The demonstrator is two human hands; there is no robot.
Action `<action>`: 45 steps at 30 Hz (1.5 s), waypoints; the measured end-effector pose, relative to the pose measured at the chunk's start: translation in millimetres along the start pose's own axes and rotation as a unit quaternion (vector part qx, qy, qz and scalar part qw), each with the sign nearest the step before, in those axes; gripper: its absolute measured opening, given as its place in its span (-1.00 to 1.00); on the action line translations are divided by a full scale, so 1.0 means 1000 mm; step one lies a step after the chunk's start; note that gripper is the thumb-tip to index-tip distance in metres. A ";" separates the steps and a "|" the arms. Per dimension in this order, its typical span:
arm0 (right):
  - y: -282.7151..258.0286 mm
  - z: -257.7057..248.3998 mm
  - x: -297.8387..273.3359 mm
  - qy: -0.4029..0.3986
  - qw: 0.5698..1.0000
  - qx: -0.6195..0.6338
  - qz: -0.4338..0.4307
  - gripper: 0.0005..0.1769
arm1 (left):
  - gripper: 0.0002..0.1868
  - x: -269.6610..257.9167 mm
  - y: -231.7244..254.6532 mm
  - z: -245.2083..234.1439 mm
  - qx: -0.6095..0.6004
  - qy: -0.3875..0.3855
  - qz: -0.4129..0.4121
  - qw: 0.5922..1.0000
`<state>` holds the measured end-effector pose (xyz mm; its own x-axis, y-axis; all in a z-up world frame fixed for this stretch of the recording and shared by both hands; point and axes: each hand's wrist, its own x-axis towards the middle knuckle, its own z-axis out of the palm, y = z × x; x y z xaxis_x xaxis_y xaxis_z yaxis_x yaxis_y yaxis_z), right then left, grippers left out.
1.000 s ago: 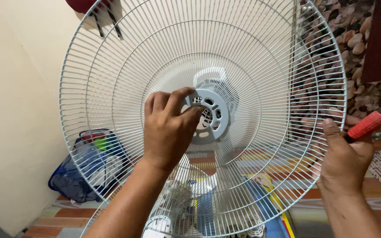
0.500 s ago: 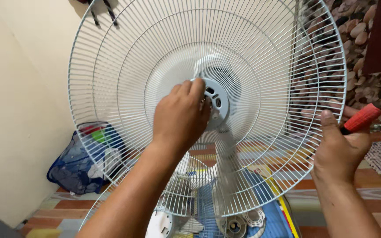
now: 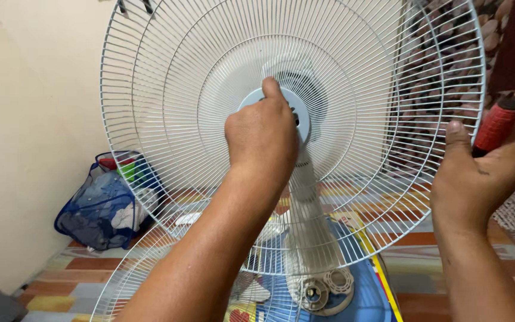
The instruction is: The person disassembles a standing electric fan by removing the front grille, unscrewing the central hub nut, and detaching the fan blades. The person uses a screwdriver to loosen the nut and then removes the components by hand.
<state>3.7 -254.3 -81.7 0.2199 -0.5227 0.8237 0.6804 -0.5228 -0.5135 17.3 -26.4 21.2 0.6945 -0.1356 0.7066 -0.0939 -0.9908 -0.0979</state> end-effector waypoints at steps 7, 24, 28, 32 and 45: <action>0.020 -0.007 -0.003 -0.037 0.985 -0.168 -0.029 -0.77 | -0.49 0.005 0.006 -0.010 0.091 -0.030 -0.002 0.995; -0.006 -0.036 0.035 -0.096 0.979 -0.157 0.086 -0.63 | -0.92 0.003 -0.002 0.006 0.017 -0.022 0.017 0.999; 0.026 -0.029 0.053 -0.087 0.937 0.118 0.317 -0.73 | -0.92 0.001 -0.004 0.013 -0.016 -0.007 0.037 0.999; 0.046 -0.031 0.047 -0.087 0.936 0.181 0.290 -0.73 | -0.87 0.000 -0.002 0.024 -0.027 -0.064 0.039 0.997; 0.074 -0.007 0.045 -0.038 0.982 -0.028 0.184 -0.63 | -0.87 0.005 0.002 0.034 -0.055 -0.065 -0.014 0.996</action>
<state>58.7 -321.2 -84.1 0.4968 -0.6325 0.5943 0.5067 -0.3446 -0.7903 44.4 -29.0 0.6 0.7841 -0.1143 0.6100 -0.1458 -0.9893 0.0020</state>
